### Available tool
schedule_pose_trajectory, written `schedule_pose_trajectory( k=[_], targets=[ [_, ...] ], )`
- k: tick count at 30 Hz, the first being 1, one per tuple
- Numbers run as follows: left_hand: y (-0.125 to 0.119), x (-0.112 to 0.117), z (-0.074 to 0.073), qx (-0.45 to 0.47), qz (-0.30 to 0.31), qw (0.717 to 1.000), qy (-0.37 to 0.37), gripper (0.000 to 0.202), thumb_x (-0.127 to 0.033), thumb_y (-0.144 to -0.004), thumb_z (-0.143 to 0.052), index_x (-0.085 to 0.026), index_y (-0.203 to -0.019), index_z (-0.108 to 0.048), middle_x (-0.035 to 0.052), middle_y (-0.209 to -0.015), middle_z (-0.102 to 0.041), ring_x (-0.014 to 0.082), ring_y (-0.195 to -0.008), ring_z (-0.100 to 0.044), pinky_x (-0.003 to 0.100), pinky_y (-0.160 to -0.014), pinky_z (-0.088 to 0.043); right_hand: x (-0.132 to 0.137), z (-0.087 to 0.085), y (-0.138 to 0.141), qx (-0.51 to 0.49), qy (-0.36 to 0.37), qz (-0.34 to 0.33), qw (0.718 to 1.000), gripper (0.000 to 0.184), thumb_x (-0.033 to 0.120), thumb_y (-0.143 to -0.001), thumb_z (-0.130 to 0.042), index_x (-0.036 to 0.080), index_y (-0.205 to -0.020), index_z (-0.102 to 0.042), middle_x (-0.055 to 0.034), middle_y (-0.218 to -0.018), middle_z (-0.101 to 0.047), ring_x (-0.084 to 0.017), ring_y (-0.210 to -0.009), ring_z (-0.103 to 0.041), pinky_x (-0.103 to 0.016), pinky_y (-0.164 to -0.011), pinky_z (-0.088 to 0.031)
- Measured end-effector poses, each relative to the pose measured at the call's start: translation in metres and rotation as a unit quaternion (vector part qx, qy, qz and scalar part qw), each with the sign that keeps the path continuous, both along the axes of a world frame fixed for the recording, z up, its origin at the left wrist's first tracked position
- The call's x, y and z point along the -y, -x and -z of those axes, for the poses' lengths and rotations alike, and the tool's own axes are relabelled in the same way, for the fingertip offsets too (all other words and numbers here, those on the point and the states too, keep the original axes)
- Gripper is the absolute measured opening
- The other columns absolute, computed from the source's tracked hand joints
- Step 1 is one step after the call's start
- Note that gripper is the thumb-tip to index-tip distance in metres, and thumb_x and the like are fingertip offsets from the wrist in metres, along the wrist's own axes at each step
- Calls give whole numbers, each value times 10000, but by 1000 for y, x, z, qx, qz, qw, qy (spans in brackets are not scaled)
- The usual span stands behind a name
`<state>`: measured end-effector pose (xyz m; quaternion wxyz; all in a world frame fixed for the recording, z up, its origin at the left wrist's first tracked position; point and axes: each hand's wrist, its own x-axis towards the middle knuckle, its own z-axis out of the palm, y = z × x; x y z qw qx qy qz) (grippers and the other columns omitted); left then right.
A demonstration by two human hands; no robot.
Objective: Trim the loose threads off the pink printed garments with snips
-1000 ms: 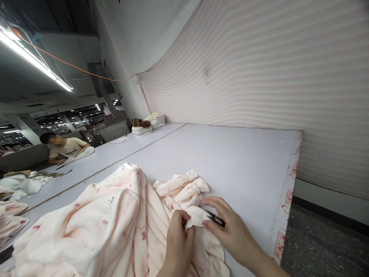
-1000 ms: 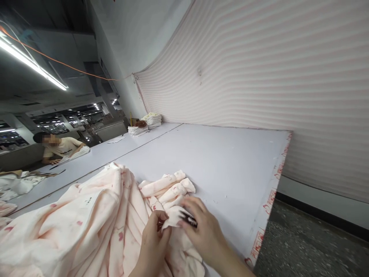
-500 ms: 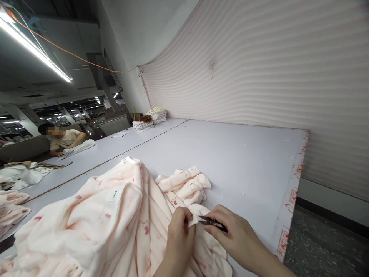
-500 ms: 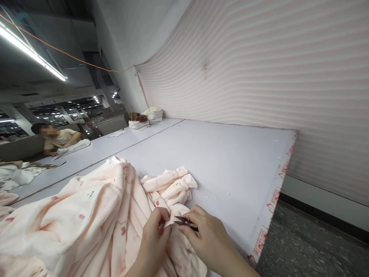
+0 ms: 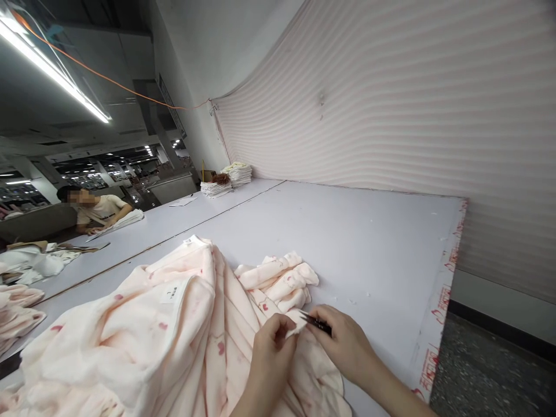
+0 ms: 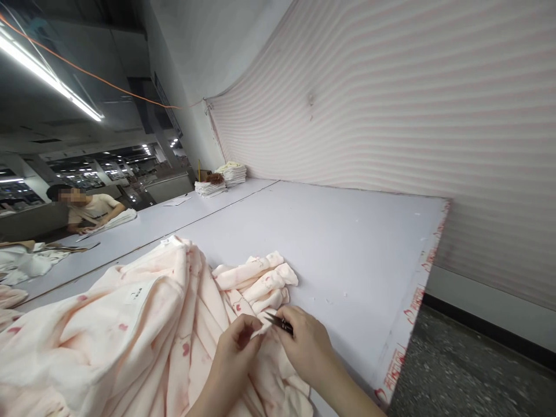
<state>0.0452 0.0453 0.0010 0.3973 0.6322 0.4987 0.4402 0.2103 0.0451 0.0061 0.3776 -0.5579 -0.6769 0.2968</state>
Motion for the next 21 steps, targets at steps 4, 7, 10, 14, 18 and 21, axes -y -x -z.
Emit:
schedule_pose_trajectory(
  k=[4,7,10,14,18,21],
  targets=[
    [5,-6,-5,169,49,969,172,220,-315,-769,-608,-164,-924,-574,23,-743,-639,159,-683,-582,256,-649,-420,-17,6,7,-95,-10,26,995,106,295,-825,-501,226,-769,-558,17,-734,-632,-168,-692,-586,-258,-628,-426],
    [6,-8,-7,212,38,956,199,273,-356,-766,-626,-152,-939,-576,37,-755,-654,175,-703,-604,276,-668,-433,-14,8,10,-167,-30,-6,986,106,299,-833,-511,226,-864,-582,1,-826,-639,-170,-803,-604,-254,-713,-461],
    [5,-9,-6,188,29,967,171,254,-363,-765,-630,-151,-903,-614,39,-798,-658,184,-786,-596,294,-750,-433,-7,8,14,-169,-41,-44,984,166,279,-809,-556,242,-965,-602,-22,-963,-632,-180,-916,-597,-254,-776,-468],
    [4,-5,-2,157,57,979,118,211,-339,-787,-618,-161,-902,-618,36,-844,-633,180,-864,-560,290,-814,-418,-6,9,21,-117,-52,-46,991,135,212,-827,-507,226,-887,-627,-26,-874,-640,-180,-824,-601,-265,-736,-459],
    [4,-6,4,158,65,978,118,325,-322,-751,-673,-184,-1026,-566,0,-777,-580,145,-760,-543,240,-702,-420,-9,14,26,-133,-38,-43,989,128,212,-856,-455,207,-869,-582,-5,-773,-628,-159,-704,-582,-243,-652,-442],
    [3,-10,5,135,67,978,146,315,-376,-784,-628,-148,-1000,-611,10,-734,-569,155,-748,-545,246,-687,-415,-10,17,29,-179,-8,-57,982,124,269,-875,-446,202,-826,-538,17,-713,-590,-135,-633,-549,-210,-567,-421]
  ],
)
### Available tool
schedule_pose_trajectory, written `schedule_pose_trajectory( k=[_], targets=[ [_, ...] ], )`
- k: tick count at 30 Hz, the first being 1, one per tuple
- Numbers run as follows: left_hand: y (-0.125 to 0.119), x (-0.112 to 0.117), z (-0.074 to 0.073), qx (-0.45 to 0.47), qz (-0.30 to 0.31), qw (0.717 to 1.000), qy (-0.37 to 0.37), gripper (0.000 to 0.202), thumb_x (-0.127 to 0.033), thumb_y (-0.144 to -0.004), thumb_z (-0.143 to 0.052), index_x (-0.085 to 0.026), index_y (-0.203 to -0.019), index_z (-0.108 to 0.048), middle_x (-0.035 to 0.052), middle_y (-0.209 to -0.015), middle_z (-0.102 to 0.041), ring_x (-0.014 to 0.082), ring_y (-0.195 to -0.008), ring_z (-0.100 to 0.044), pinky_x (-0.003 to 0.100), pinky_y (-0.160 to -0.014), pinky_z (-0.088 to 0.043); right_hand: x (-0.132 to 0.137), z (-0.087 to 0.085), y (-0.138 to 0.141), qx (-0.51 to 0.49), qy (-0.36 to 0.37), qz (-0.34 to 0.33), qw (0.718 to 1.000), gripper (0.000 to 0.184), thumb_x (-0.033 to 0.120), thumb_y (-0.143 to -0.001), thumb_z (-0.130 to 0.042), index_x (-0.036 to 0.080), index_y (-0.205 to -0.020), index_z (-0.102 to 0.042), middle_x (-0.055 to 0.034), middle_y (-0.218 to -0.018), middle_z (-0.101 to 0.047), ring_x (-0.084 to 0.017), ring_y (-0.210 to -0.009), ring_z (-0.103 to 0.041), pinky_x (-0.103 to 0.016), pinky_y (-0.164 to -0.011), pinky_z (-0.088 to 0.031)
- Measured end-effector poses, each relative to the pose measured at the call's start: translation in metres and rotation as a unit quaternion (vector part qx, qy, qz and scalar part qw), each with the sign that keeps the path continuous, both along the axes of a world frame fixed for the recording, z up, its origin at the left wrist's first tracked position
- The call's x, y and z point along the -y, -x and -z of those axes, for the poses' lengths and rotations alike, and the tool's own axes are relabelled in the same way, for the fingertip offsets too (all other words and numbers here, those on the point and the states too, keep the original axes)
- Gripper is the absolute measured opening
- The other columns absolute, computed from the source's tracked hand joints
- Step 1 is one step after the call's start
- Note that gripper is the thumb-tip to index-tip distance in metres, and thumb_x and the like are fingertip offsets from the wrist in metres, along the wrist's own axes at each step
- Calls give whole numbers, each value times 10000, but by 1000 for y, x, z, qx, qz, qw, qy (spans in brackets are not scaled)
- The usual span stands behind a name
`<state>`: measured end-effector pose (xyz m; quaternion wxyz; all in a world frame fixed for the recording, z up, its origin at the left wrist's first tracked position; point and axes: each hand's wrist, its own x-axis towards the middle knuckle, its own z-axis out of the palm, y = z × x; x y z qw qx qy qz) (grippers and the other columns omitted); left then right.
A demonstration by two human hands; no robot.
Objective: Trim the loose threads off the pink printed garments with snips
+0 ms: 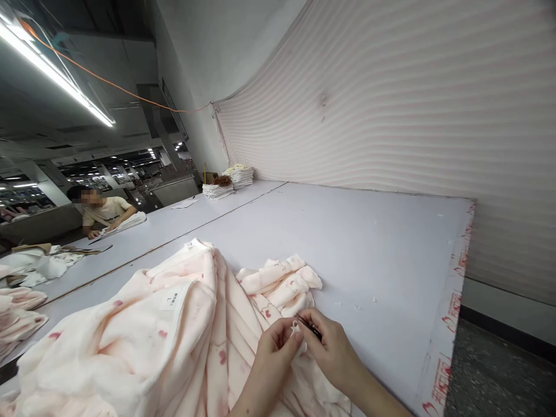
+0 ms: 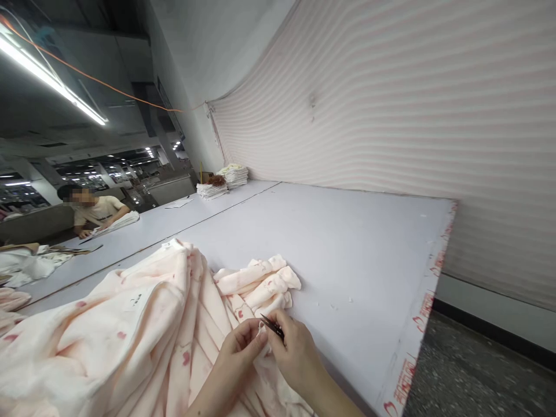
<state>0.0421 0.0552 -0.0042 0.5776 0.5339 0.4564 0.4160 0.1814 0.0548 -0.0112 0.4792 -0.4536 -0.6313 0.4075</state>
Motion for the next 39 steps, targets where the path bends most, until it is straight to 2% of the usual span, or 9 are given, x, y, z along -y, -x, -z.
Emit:
schedule_pose_trajectory(
  k=[7,10,17,21,25,27,32,36,39],
  targets=[
    [0,0,-2,40,-24,998,38,216,-341,-785,-629,-127,-767,-614,9,-688,-584,113,-648,-501,226,-637,-390,4,0,-12,-27,41,-5,999,181,361,-855,-503,194,-826,-567,1,-773,-605,-158,-742,-568,-222,-636,-435],
    [0,1,-1,54,-20,997,44,205,-332,-787,-627,-128,-769,-611,5,-684,-581,109,-645,-497,226,-644,-387,10,-3,-22,32,47,-8,998,191,346,-817,-562,219,-947,-621,-20,-911,-652,-188,-849,-594,-249,-712,-449],
    [-1,-1,0,3,-1,1000,27,239,-351,-786,-619,-112,-801,-617,9,-710,-558,114,-670,-468,220,-634,-358,8,-11,-24,124,50,-6,991,210,343,-816,-549,282,-944,-703,-6,-906,-699,-196,-835,-622,-273,-710,-439],
    [1,-4,5,-21,10,999,27,233,-347,-786,-609,-118,-753,-583,-19,-647,-482,102,-623,-419,211,-590,-324,7,-9,-26,90,72,-22,993,208,357,-795,-571,254,-902,-718,-13,-881,-709,-203,-821,-620,-272,-705,-429],
    [0,-1,3,-49,11,999,10,259,-351,-792,-590,-150,-663,-490,-33,-621,-424,104,-613,-384,209,-579,-308,2,4,-27,6,113,-72,991,264,335,-814,-522,180,-673,-681,2,-654,-656,-165,-669,-586,-237,-608,-407],
    [-2,3,-3,-61,-3,998,-29,265,-372,-793,-583,-164,-674,-470,-30,-648,-418,112,-637,-385,211,-600,-320,-9,15,-28,-16,119,-41,992,316,357,-824,-491,167,-620,-641,8,-598,-620,-153,-619,-567,-232,-571,-399],
    [-6,9,-15,-31,-29,997,-63,255,-438,-827,-500,-196,-764,-453,-43,-665,-386,110,-607,-351,210,-584,-330,-59,42,-29,15,80,109,991,265,320,-654,-640,198,-889,-652,-10,-817,-679,-205,-741,-598,-283,-667,-431],
    [-7,7,-3,-176,-13,983,-43,227,-332,-795,-528,-199,-658,-407,-66,-575,-320,98,-538,-308,204,-514,-274,-85,52,-38,4,68,151,986,224,382,-708,-550,200,-797,-647,-30,-776,-667,-224,-770,-599,-311,-717,-436],
    [-9,7,7,-271,49,961,-25,153,-265,-743,-564,-184,-644,-480,-61,-538,-383,97,-508,-344,205,-487,-260,-95,54,-49,-16,79,202,976,373,413,-690,-565,196,-989,-618,-69,-966,-647,-243,-920,-574,-334,-787,-429]
  ],
)
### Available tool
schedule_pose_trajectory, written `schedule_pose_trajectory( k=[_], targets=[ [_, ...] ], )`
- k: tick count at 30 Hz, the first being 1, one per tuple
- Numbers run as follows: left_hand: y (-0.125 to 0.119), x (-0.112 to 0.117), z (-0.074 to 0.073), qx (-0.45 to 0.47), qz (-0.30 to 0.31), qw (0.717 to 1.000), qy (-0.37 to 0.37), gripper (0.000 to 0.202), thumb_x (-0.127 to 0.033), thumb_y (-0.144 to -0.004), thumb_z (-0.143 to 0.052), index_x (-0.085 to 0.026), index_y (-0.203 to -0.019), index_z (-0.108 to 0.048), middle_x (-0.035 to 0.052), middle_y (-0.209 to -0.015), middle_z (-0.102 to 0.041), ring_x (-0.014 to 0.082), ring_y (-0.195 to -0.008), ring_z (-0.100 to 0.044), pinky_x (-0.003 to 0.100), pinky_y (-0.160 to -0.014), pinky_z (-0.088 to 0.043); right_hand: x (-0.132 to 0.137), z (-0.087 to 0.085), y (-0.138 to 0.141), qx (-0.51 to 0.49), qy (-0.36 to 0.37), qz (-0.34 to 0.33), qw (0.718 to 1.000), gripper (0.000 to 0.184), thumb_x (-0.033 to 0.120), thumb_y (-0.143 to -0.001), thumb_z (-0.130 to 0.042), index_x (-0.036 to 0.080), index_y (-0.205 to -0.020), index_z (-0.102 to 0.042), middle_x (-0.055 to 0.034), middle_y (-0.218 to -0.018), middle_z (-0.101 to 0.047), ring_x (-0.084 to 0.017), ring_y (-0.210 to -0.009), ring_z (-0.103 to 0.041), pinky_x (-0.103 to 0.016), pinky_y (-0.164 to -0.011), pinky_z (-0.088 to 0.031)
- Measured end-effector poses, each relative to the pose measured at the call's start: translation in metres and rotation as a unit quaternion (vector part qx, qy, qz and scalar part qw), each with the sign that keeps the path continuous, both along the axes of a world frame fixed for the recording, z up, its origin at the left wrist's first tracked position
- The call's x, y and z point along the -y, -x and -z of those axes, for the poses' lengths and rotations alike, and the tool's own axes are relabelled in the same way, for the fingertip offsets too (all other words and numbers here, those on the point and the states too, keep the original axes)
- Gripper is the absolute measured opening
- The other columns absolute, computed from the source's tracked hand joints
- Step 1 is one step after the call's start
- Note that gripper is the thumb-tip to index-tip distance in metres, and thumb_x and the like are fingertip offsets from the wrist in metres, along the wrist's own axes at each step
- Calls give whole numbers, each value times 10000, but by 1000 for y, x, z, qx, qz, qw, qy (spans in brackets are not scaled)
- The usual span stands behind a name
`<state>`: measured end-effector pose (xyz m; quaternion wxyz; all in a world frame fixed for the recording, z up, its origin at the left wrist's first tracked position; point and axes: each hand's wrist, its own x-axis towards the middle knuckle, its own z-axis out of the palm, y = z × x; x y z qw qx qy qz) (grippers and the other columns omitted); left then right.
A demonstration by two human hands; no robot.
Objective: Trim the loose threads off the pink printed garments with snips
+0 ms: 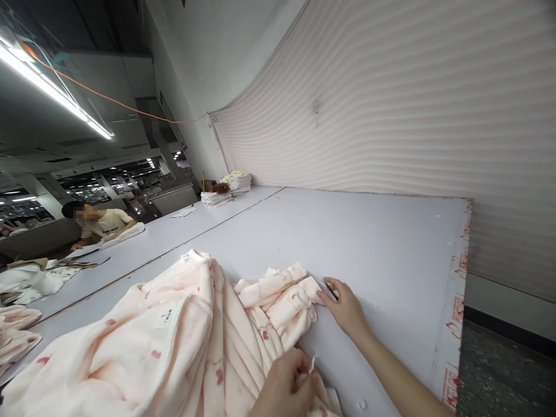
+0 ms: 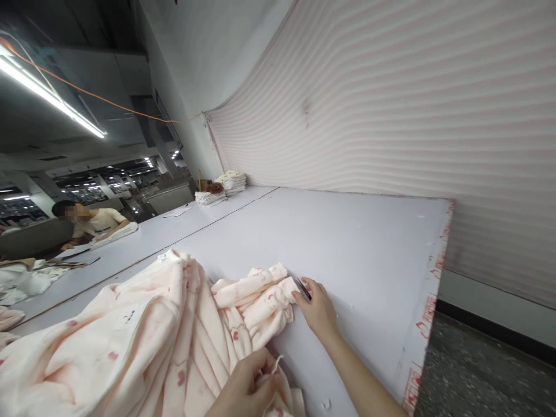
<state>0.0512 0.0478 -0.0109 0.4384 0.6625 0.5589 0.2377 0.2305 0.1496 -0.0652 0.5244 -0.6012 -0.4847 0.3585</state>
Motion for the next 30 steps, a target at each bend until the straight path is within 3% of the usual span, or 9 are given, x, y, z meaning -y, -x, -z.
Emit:
schedule_pose_trajectory(
  k=[4,7,9,12,14,16,21,25,30],
  targets=[
    [-3,-2,0,42,-15,999,-28,208,-316,-782,-540,-180,-932,-589,-11,-774,-539,88,-544,-413,214,-533,-338,0,-5,-3,-55,25,-55,997,325,364,-639,-613,151,-879,-662,-53,-833,-663,-215,-801,-598,-299,-693,-459],
    [-4,-8,-6,138,-60,988,-25,510,-385,-805,-533,-219,-1275,-427,37,-977,-542,103,-639,-497,237,-627,-414,27,-19,9,-93,24,-97,991,314,380,-715,-566,158,-915,-664,-13,-751,-648,-162,-676,-581,-257,-605,-452],
    [-6,-11,-11,174,-64,983,-8,609,-397,-800,-551,-233,-1348,-340,56,-1028,-533,132,-741,-536,261,-697,-443,56,-30,16,-121,37,-130,983,365,400,-774,-531,190,-1058,-621,5,-731,-630,-134,-582,-550,-236,-527,-425],
    [-9,-12,-17,142,-47,988,-36,419,-349,-756,-619,-200,-1139,-538,37,-910,-567,165,-794,-538,269,-723,-441,97,-43,17,-161,45,-199,966,339,405,-801,-541,207,-1067,-609,-1,-735,-622,-152,-640,-570,-247,-561,-442],
    [-11,-9,-20,100,-66,989,-89,186,-331,-759,-609,-180,-865,-588,8,-768,-552,160,-730,-527,251,-670,-422,111,-44,13,-136,2,-171,976,293,403,-807,-543,193,-999,-614,-14,-756,-610,-176,-741,-581,-271,-665,-462],
    [-12,-4,-21,66,-92,985,-128,173,-342,-801,-548,-186,-731,-527,-17,-675,-501,136,-615,-491,229,-573,-382,111,-39,8,-76,-30,-100,992,284,390,-793,-557,196,-999,-586,3,-739,-558,-162,-706,-555,-271,-677,-457],
    [-6,9,-17,-9,-98,969,-227,92,-261,-844,-444,-207,-792,-497,-25,-634,-497,133,-520,-469,238,-526,-369,78,-31,9,11,-33,-59,998,462,298,-761,-536,228,-1214,-480,70,-629,-428,-137,-567,-454,-252,-575,-392],
    [2,12,-17,-70,-33,945,-318,280,-134,-843,-326,-200,-976,-564,45,-823,-568,174,-720,-574,279,-657,-450,63,-47,14,-3,-66,-103,992,162,234,-768,-474,182,-829,-615,24,-688,-539,-150,-676,-509,-247,-629,-388],
    [1,8,-16,-142,-66,914,-373,87,-175,-809,-469,-198,-726,-474,13,-754,-473,131,-551,-505,246,-529,-439,80,-66,15,-26,-72,-128,989,156,264,-812,-448,179,-761,-568,15,-695,-572,-147,-676,-527,-226,-602,-406]
  ],
)
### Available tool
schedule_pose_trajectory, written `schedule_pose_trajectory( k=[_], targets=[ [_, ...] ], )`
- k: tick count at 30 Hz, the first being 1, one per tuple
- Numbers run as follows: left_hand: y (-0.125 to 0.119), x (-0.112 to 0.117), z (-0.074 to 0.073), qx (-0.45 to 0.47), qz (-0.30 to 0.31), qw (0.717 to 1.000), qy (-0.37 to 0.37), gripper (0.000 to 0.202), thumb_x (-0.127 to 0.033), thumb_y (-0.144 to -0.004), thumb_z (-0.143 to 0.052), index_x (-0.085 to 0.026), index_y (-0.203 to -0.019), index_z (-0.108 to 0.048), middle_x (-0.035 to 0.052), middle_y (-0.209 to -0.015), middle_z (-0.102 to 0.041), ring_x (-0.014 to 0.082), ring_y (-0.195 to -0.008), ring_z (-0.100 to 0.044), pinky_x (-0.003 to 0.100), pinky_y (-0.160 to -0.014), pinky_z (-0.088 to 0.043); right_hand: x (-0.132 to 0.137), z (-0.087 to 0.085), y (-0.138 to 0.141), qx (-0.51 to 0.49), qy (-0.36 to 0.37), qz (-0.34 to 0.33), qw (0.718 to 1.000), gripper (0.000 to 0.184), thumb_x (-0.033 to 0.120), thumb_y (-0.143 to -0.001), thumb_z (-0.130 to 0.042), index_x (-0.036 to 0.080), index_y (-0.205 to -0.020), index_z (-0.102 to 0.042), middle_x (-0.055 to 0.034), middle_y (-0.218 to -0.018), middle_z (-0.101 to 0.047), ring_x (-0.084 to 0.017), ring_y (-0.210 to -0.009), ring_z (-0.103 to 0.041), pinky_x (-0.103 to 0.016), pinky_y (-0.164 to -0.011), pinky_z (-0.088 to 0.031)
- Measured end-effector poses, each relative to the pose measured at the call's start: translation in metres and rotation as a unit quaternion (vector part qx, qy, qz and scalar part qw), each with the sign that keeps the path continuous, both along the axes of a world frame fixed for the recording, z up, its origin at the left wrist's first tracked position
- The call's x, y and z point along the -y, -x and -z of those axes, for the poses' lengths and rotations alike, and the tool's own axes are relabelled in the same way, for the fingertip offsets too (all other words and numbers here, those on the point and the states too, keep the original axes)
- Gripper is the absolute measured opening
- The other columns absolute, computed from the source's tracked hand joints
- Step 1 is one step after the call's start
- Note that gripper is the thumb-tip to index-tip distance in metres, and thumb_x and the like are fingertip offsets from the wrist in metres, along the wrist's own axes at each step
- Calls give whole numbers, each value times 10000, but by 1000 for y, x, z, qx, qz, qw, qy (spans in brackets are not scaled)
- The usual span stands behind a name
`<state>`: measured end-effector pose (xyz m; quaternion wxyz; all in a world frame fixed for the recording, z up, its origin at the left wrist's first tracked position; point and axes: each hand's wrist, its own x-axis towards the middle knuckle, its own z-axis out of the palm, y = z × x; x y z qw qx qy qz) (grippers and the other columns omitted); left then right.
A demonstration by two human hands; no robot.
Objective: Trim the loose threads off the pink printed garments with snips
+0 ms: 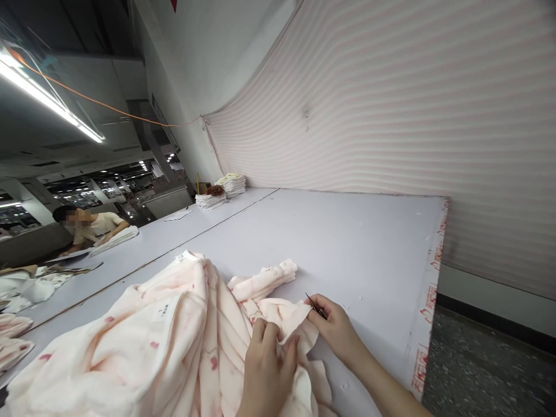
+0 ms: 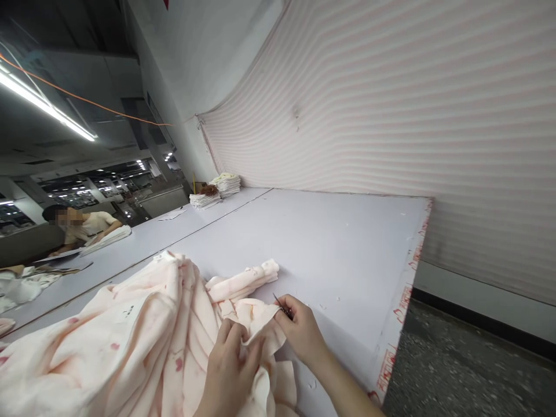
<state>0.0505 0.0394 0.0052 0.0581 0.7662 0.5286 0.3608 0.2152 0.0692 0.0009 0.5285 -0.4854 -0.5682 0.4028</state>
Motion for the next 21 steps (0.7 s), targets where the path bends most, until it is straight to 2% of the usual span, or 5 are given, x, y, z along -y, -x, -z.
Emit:
schedule_pose_trajectory(
  k=[4,7,11,17,21],
  targets=[
    [2,-5,5,-23,25,997,-70,165,-62,-757,-458,-206,-684,-422,46,-869,-482,149,-694,-549,236,-564,-462,20,-10,-5,65,-3,-5,998,139,273,-815,-483,196,-839,-596,-9,-789,-617,-170,-747,-562,-255,-672,-435],
    [6,-5,9,-27,53,993,-102,193,-21,-732,-450,-209,-703,-416,69,-971,-496,152,-754,-567,237,-584,-474,32,-19,-15,131,8,-41,991,185,322,-804,-534,230,-932,-631,-20,-884,-627,-187,-824,-583,-266,-719,-445],
    [10,-4,13,-30,76,991,-102,213,4,-712,-437,-207,-714,-411,92,-1050,-513,150,-790,-581,237,-613,-482,43,-27,-25,208,13,-68,976,221,377,-832,-511,282,-943,-677,-5,-856,-636,-174,-762,-596,-251,-654,-438],
    [9,-4,12,-43,91,990,-103,268,26,-659,-412,-204,-781,-478,98,-1039,-564,162,-800,-589,243,-619,-482,46,-34,-22,265,2,-80,961,212,351,-843,-503,328,-932,-694,18,-839,-660,-171,-743,-603,-246,-611,-417],
    [8,-3,8,-40,100,987,-117,265,41,-624,-399,-208,-704,-444,86,-1001,-595,162,-797,-580,248,-630,-477,44,-36,-22,272,-3,-80,959,219,350,-844,-498,334,-931,-699,16,-823,-662,-175,-738,-605,-252,-610,-413]
  ],
)
